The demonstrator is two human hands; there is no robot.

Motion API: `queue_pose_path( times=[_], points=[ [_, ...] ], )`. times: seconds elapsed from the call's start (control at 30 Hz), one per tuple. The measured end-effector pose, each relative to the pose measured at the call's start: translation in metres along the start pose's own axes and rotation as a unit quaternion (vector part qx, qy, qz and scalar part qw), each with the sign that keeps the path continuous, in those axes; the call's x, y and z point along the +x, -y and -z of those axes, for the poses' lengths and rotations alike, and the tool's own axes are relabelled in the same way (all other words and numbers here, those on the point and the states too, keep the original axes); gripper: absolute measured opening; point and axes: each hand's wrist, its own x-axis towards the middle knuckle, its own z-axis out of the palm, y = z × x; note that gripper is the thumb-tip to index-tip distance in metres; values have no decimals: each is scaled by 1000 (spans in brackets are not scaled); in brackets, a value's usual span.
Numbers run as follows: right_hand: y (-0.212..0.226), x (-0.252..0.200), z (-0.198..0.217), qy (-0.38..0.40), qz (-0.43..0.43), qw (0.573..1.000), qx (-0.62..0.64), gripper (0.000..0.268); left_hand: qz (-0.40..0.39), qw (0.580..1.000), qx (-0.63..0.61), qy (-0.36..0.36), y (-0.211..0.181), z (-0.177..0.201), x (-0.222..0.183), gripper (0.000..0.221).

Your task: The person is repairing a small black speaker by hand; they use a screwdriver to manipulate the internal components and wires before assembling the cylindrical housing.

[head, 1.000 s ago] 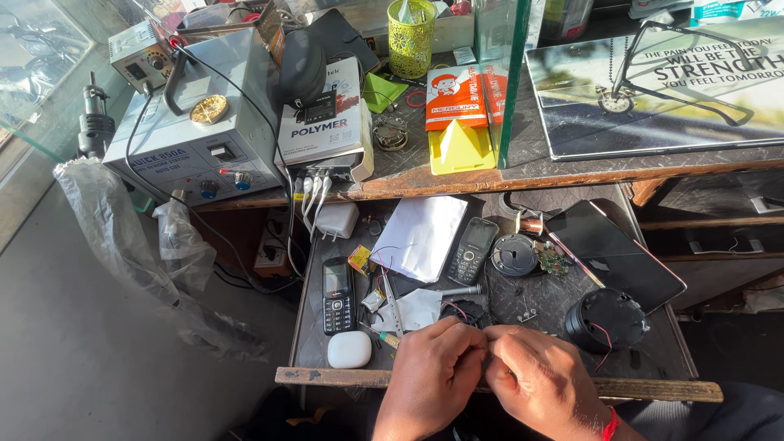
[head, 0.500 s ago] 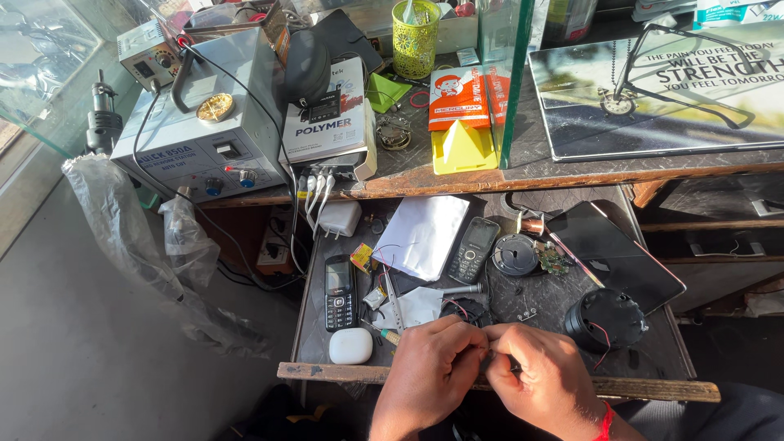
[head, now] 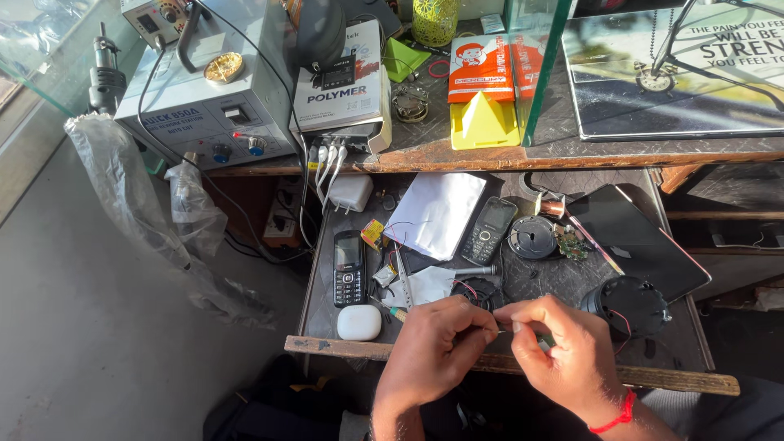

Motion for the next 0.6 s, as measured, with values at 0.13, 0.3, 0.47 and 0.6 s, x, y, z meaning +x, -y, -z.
queue_pose_path(
  times=[0.13, 0.3, 0.47, 0.6],
  points=[
    [6, 2, 10, 23, -44, 999, 20, 7, 19, 1000, -21, 13, 1, 2, 1, 8],
    [13, 6, 28, 106, -64, 992, 13, 9, 30, 999, -32, 4, 3, 1, 2, 9],
    [15, 10, 33, 160, 9, 987, 10, 14, 8, 1000, -13, 3, 2, 0, 0, 10],
    [16, 9, 35, 141, -25, 990, -15, 14, -1, 999, -35, -6, 1, 0, 0, 15]
  ],
)
